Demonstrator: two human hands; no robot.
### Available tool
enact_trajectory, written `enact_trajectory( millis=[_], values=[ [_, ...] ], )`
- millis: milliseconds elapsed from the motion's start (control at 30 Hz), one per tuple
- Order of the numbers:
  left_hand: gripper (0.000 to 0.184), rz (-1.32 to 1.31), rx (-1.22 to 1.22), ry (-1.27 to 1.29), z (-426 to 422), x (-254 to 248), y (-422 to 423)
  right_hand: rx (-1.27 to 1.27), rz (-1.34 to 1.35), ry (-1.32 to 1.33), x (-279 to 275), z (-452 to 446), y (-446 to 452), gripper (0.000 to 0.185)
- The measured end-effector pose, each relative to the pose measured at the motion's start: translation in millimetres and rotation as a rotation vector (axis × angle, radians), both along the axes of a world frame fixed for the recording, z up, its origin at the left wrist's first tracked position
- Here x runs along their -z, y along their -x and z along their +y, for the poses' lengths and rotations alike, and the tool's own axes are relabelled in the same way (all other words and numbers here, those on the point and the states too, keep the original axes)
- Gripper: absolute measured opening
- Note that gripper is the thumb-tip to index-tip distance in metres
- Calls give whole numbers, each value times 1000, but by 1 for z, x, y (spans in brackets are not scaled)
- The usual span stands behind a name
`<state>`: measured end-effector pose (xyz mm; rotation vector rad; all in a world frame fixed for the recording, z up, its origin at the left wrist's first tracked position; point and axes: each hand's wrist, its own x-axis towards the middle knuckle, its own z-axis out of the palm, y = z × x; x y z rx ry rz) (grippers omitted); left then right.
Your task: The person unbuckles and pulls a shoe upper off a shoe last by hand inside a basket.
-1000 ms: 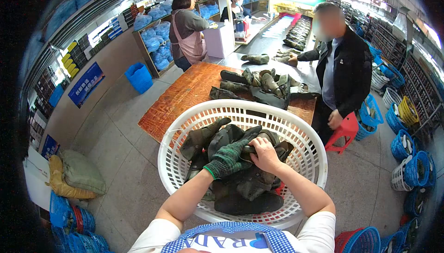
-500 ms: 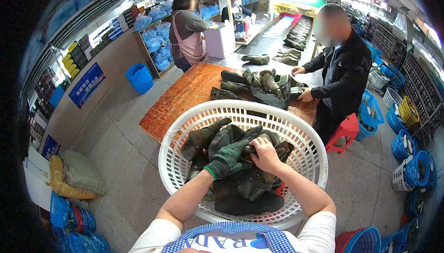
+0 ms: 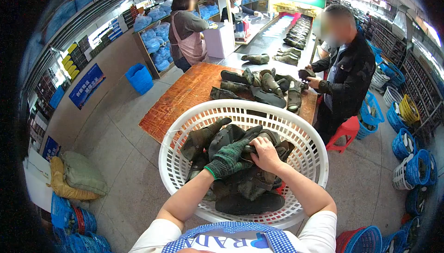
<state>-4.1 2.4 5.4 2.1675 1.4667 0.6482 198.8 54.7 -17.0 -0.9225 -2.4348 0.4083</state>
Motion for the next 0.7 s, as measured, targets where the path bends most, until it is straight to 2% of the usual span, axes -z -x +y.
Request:
enact_trajectory(
  millis=[600, 700],
  values=[
    [75, -28, -14, -67, -2, 0, -1, 6, -14, -10, 4, 2, 0, 40],
    [74, -4, -26, -12, -3, -6, -2, 4, -8, -21, 4, 1, 0, 40]
  ],
)
